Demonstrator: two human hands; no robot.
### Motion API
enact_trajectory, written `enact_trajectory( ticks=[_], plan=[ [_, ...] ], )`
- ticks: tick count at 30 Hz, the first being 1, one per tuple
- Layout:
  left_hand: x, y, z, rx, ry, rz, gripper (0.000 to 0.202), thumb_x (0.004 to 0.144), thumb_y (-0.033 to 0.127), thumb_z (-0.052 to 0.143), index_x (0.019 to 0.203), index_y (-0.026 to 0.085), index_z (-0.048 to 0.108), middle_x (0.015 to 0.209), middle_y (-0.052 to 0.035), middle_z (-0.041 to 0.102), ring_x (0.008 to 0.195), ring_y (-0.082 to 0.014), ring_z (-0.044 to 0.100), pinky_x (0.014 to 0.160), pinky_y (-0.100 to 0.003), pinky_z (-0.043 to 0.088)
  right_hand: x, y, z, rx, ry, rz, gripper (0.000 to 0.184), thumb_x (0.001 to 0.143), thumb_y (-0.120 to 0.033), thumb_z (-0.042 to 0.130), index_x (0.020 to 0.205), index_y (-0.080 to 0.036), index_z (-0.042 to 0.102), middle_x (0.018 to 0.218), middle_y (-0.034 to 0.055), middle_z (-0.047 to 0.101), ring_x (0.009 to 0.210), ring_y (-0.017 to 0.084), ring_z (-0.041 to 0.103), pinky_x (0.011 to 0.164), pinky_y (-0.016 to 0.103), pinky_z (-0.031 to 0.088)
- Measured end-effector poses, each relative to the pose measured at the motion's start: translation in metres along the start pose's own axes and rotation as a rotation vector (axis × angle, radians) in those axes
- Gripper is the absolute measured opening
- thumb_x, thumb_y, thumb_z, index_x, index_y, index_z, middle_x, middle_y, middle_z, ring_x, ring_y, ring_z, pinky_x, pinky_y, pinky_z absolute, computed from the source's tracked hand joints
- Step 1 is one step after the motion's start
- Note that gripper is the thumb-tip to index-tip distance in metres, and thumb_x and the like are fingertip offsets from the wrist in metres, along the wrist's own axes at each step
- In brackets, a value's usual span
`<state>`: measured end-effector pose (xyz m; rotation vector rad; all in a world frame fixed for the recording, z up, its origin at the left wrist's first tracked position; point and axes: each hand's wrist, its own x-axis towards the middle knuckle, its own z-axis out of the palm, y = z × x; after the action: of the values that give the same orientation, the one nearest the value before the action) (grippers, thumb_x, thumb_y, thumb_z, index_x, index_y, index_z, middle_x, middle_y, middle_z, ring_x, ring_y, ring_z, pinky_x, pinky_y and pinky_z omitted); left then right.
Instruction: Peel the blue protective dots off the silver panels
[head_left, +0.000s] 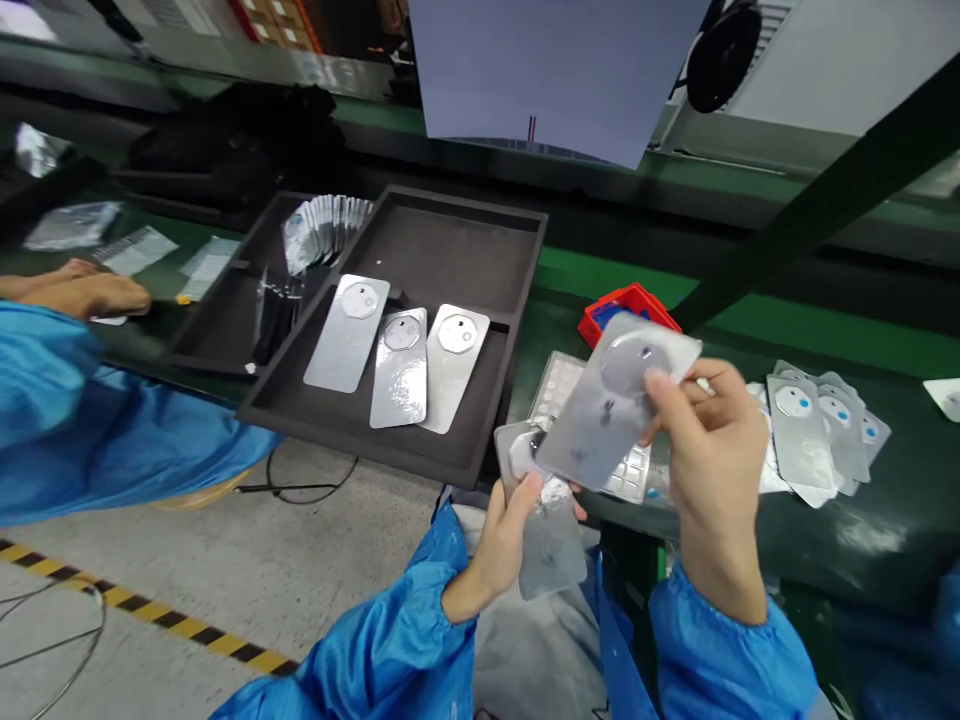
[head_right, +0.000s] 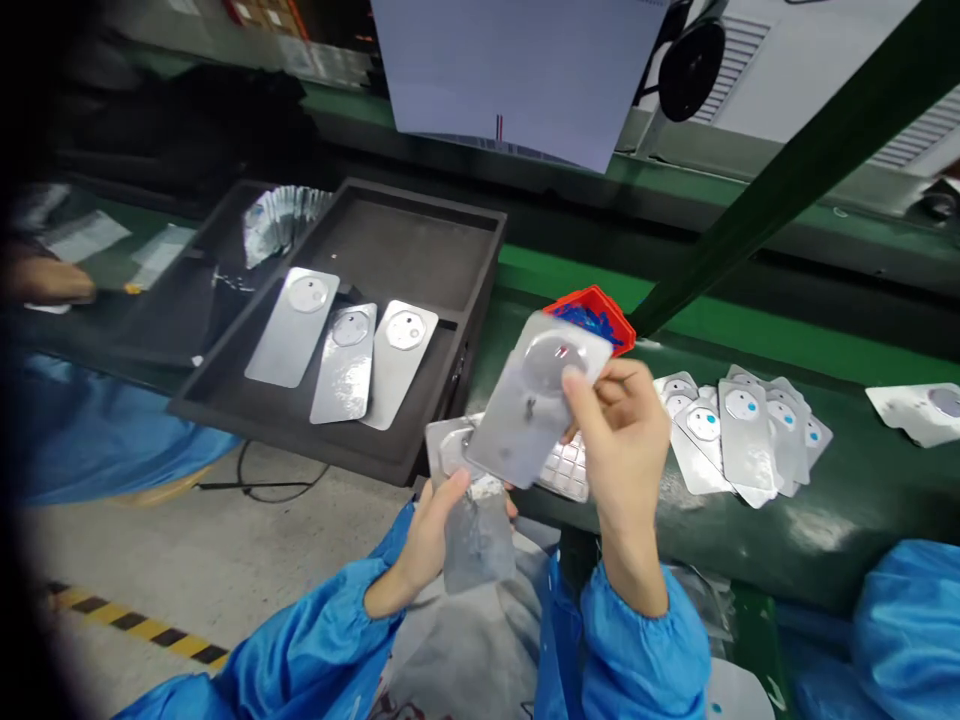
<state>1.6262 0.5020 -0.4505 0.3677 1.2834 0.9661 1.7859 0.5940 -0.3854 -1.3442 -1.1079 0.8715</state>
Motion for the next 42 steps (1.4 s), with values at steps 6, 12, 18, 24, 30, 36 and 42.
enact_trajectory(
  ticks=[6,12,18,24,30,36,42],
  plan=[
    [-0.005,-0.002,0.008,0.094,-0.236,-0.119,0.069,0.069,0.087,0.078,0.084,0.02,0.078,0.068,-0.0095,0.079,0.07,-0.0301,0.079,0.06,-0.035,0.061,0.045,-0.001,0.087,0.135,-0.323,0.04,0.055,0.088,-0.045,0.083,0.129,-0.025,0.053,0.091,0.0003,0.076,0.068,0.019,0.072,0.052,0.031,0.062],
    [-0.005,0.015,0.007,0.106,-0.244,-0.036,0.071,0.066,0.087,0.085,0.082,0.018,0.077,0.07,-0.0096,0.082,0.069,-0.0311,0.082,0.062,-0.037,0.066,0.009,0.009,0.055,-0.304,-0.262,-0.275,0.025,0.1,-0.03,0.071,0.124,-0.024,0.071,0.118,0.0089,0.079,0.094,0.022,0.077,0.062,0.031,0.06],
    [-0.003,0.024,0.006,0.124,-0.323,0.009,0.066,0.073,0.08,0.086,0.087,0.016,0.081,0.072,-0.01,0.084,0.066,-0.0304,0.083,0.066,-0.039,0.069,-0.038,0.017,-0.028,-0.486,-0.349,-0.481,0.008,0.102,-0.021,0.073,0.103,-0.025,0.08,0.091,0.0055,0.079,0.075,0.02,0.073,0.053,0.031,0.057],
    [-0.005,0.026,0.006,0.276,-0.336,0.091,0.053,0.085,0.067,0.08,0.091,0.014,0.083,0.076,-0.0115,0.085,0.068,-0.0296,0.083,0.071,-0.038,0.07,-0.056,0.024,-0.041,-0.657,-0.356,-0.616,0.017,0.106,-0.016,0.069,0.108,-0.026,0.083,0.093,0.0066,0.082,0.083,0.021,0.079,0.074,0.035,0.069],
    [-0.004,0.025,-0.001,0.52,-0.291,0.226,0.044,0.092,0.055,0.072,0.083,0.014,0.084,0.08,-0.0113,0.086,0.077,-0.0275,0.081,0.071,-0.031,0.064,-0.057,0.023,-0.038,-0.704,-0.321,-0.745,0.019,0.103,-0.009,0.068,0.104,-0.025,0.078,0.091,0.0047,0.082,0.082,0.018,0.078,0.074,0.03,0.064],
    [-0.004,0.029,-0.001,0.48,-0.285,0.192,0.045,0.089,0.058,0.075,0.082,0.014,0.082,0.077,-0.0098,0.084,0.072,-0.0255,0.077,0.064,-0.03,0.061,-0.056,0.035,-0.036,-0.699,-0.276,-0.83,0.023,0.103,-0.01,0.064,0.099,-0.028,0.077,0.087,0.0029,0.083,0.074,0.018,0.077,0.065,0.032,0.063],
    [-0.007,0.03,0.003,0.433,-0.263,0.227,0.035,0.089,0.051,0.073,0.078,0.018,0.078,0.07,-0.0067,0.08,0.067,-0.0238,0.076,0.065,-0.03,0.062,-0.055,0.039,-0.036,-0.642,-0.241,-0.895,0.022,0.1,-0.008,0.069,0.102,-0.028,0.076,0.086,0.0031,0.083,0.072,0.019,0.078,0.063,0.031,0.064]
  ],
)
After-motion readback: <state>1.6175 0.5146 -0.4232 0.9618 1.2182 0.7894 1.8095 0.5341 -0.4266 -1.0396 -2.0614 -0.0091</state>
